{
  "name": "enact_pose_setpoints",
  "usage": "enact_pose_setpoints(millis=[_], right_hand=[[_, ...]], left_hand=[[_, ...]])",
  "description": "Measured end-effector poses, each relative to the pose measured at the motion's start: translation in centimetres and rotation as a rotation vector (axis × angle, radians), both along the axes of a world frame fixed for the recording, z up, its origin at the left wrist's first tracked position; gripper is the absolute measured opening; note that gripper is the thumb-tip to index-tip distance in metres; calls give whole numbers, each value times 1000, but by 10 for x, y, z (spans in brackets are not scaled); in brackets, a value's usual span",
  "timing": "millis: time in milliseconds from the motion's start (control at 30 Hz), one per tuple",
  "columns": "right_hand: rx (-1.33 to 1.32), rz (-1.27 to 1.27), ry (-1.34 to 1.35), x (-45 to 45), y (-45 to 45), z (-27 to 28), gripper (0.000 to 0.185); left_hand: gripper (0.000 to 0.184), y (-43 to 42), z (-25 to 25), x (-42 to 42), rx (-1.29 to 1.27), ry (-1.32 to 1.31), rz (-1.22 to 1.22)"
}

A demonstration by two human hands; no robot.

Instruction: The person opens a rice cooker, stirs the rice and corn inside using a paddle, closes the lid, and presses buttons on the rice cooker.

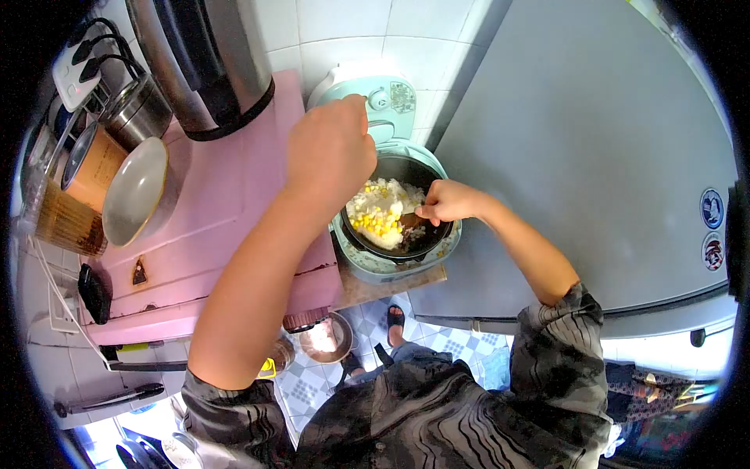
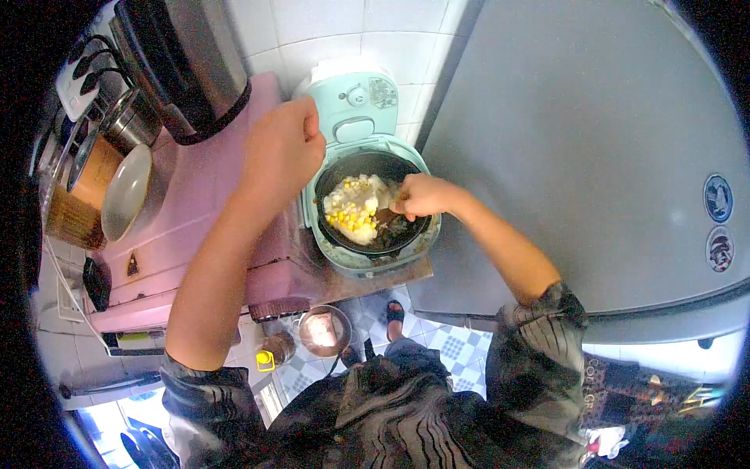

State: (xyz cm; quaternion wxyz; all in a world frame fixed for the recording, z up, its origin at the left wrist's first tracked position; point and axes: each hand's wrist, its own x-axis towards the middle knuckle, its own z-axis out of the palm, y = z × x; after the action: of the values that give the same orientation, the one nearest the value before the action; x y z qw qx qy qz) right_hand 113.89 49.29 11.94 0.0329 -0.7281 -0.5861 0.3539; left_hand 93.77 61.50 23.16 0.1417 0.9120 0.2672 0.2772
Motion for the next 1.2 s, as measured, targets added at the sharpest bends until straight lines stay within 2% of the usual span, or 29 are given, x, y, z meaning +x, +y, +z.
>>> enact_pose_setpoints(millis=[33,100,167,233,267,300,367,400,500,700,833,900,1000,1100,1200], right_hand=[[1,0,0,2,-3,2,44],[17,-195,18,3,-9,9,44],[41,-207,-7,5,-11,19,41],[157,-290,-239,3,-12,28,40],[245,-315,-361,-1,-12,24,30],[244,-315,-361,-9,-10,23,30],[286,-223,-636,-28,-7,22,18],[346,-133,-639,-35,-9,18,14],[480,-110,-668,-52,-10,21,12],[390,-104,-876,-56,-10,19,14],[223,-100,-897,-51,2,3,16],[138,-104,-742,-44,9,8,18],[75,-180,-648,-26,22,17,21],[-51,-194,-534,-14,36,6,26],[-23,-181,-438,-27,31,-4,28]], left_hand=[[4,0,0,0,5,5,9],[3,1,0,0,10,8,21],[3,1,-1,-1,42,-15,17],[3,1,0,-1,42,-15,15],[3,1,0,-1,43,-14,13],[3,1,0,0,42,-14,13],[3,0,0,1,33,-12,33],[3,0,1,1,34,-10,31],[2,1,2,1,-1,-17,44],[3,0,3,0,27,-7,47],[5,3,-3,1,34,-60,33],[9,5,-6,2,50,-120,19],[9,1,-3,4,23,-117,12],[5,-6,5,5,26,11,34],[5,-5,1,6,28,-23,31]])
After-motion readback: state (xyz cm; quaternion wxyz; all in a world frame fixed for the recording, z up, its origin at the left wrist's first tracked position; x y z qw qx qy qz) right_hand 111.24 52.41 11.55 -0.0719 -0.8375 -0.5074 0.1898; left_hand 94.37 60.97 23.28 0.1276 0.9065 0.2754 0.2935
